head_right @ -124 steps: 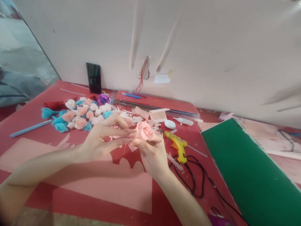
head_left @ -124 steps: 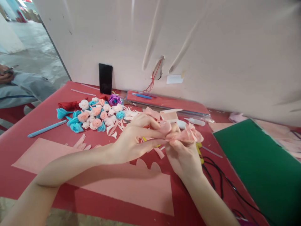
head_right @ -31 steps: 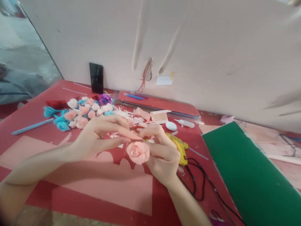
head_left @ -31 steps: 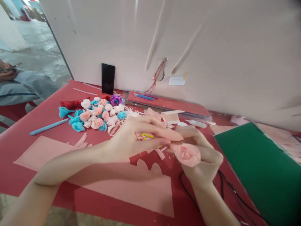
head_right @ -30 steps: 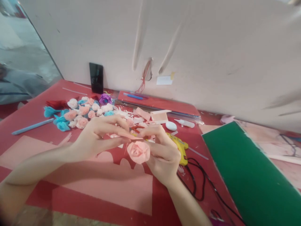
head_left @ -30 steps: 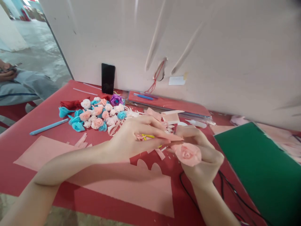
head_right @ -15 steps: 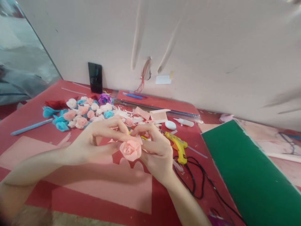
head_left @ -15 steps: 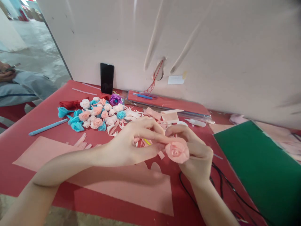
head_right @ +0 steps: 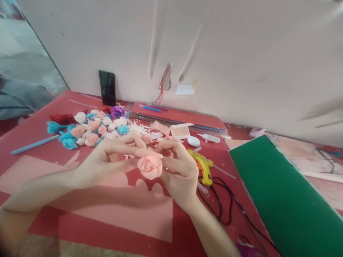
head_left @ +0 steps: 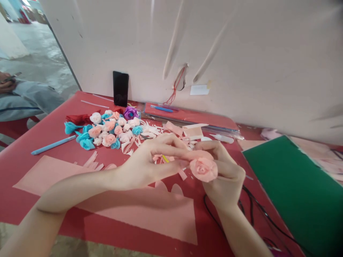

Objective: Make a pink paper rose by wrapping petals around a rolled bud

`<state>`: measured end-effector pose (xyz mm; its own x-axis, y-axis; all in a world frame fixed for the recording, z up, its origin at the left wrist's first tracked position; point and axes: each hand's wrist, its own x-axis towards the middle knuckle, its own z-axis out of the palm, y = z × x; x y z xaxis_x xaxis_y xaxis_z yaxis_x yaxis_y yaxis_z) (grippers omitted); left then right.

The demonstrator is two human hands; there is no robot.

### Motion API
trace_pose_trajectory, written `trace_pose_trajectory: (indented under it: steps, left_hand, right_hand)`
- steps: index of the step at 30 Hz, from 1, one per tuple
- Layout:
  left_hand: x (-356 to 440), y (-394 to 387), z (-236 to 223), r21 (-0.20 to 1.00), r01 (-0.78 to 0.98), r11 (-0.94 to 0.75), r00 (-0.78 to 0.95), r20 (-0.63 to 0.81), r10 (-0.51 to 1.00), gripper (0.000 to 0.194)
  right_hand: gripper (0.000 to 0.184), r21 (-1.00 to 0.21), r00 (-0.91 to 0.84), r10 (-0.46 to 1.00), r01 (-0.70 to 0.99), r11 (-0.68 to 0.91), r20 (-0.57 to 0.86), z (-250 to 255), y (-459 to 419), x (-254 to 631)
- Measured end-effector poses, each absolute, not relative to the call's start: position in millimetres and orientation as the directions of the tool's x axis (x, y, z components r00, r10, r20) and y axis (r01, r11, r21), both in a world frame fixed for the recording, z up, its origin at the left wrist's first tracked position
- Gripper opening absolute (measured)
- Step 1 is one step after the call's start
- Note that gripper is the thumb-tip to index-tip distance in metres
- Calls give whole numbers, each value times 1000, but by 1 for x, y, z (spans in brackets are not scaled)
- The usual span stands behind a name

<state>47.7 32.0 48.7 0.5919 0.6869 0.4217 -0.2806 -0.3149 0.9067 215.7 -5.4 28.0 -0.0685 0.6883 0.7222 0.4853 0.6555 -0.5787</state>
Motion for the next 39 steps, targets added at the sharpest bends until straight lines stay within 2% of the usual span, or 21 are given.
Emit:
trace_pose_trajectory:
  steps: [10,15,21,26,31,36,39]
  left_hand:
    - [49,31,41,927,-329,-180,588,351,729,24]
    - [48,32,44,939,-275,-206,610,336,717,23]
    - [50,34,42,945,-254,-206,576,319,752,17]
    - [52,36,38,954,-228,-192,556,290,779,20]
    - [52,36,38,957,-219,-189,555,281,783,19]
    - [52,35,43,978,-129,-165,559,209,802,12]
    - [53,36,44,980,-134,-144,526,194,828,7]
  right_hand:
    - [23,-590,-42,715,532,607,698,30,-5,213]
    - [22,-609,-53,737,525,595,674,30,-6,214]
    - [20,-709,28,813,508,489,581,34,-8,211]
    - [16,-777,70,857,465,425,511,31,-6,209]
    - [9,-800,116,871,468,376,478,30,-4,208]
    - [10,-809,107,878,453,374,466,31,-3,206]
    - [10,-809,98,884,458,368,457,30,-4,206]
